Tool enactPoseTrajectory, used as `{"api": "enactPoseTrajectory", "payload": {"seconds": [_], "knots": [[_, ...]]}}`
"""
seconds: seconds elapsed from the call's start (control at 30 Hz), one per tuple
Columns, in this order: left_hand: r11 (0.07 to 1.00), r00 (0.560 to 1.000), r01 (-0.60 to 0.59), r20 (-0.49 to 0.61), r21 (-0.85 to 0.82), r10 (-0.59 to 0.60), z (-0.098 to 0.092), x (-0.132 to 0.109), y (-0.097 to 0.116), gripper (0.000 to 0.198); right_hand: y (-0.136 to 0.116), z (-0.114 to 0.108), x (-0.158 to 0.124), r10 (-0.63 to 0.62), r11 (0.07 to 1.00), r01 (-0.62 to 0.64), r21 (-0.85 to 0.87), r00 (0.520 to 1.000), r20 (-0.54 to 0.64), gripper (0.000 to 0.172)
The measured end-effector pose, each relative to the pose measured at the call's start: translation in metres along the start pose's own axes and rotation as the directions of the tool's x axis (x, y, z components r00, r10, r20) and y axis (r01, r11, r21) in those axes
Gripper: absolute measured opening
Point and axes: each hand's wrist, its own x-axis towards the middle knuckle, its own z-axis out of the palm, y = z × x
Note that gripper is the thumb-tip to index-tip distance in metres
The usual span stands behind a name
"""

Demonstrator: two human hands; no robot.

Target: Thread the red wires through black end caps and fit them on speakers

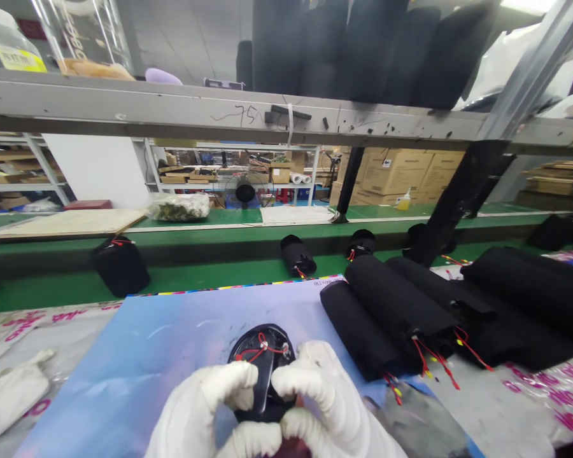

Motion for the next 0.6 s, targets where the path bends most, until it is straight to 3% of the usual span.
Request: {"api": "enactPoseTrajectory", "payload": {"seconds": [0.03, 0.13, 0.2, 0.3, 0.4, 0.53, 0.6], "knots": [[0.999, 0.996, 0.052, -0.069, -0.015, -0.053, 0.003, -0.005, -0.001, 0.039, 0.000, 0.001, 0.000, -0.029, 0.999, 0.029, -0.018, 1.000, -0.007, 0.018], [0.997, 0.973, 0.064, -0.218, -0.052, -0.074, 0.005, -0.022, -0.012, 0.053, -0.001, 0.005, -0.003, -0.049, 0.995, 0.047, -0.093, 0.999, -0.023, 0.010], [0.995, 0.961, 0.060, -0.266, -0.086, -0.081, -0.003, -0.031, -0.024, 0.042, -0.003, 0.003, -0.004, -0.004, 0.992, 0.001, -0.123, 1.000, -0.022, 0.018], [0.999, 0.983, 0.039, -0.176, -0.027, -0.043, -0.018, -0.036, -0.041, 0.012, -0.002, -0.007, -0.001, 0.069, 0.992, -0.061, -0.109, 0.995, 0.070, 0.022], [1.000, 1.000, -0.008, -0.023, 0.022, 0.009, -0.022, -0.032, -0.047, 0.003, 0.009, -0.016, 0.015, 0.065, 0.997, -0.057, -0.046, 0.980, 0.187, 0.025], [0.986, 0.990, 0.103, 0.110, -0.128, -0.089, -0.012, -0.023, -0.030, 0.021, 0.024, -0.018, 0.038, 0.017, 0.995, -0.040, 0.093, 0.972, 0.236, 0.033], [0.976, 0.988, 0.117, 0.117, -0.182, -0.097, -0.011, -0.021, -0.021, 0.026, 0.024, -0.020, 0.035, 0.106, 0.984, -0.129, 0.123, 0.978, 0.178, 0.041]]}}
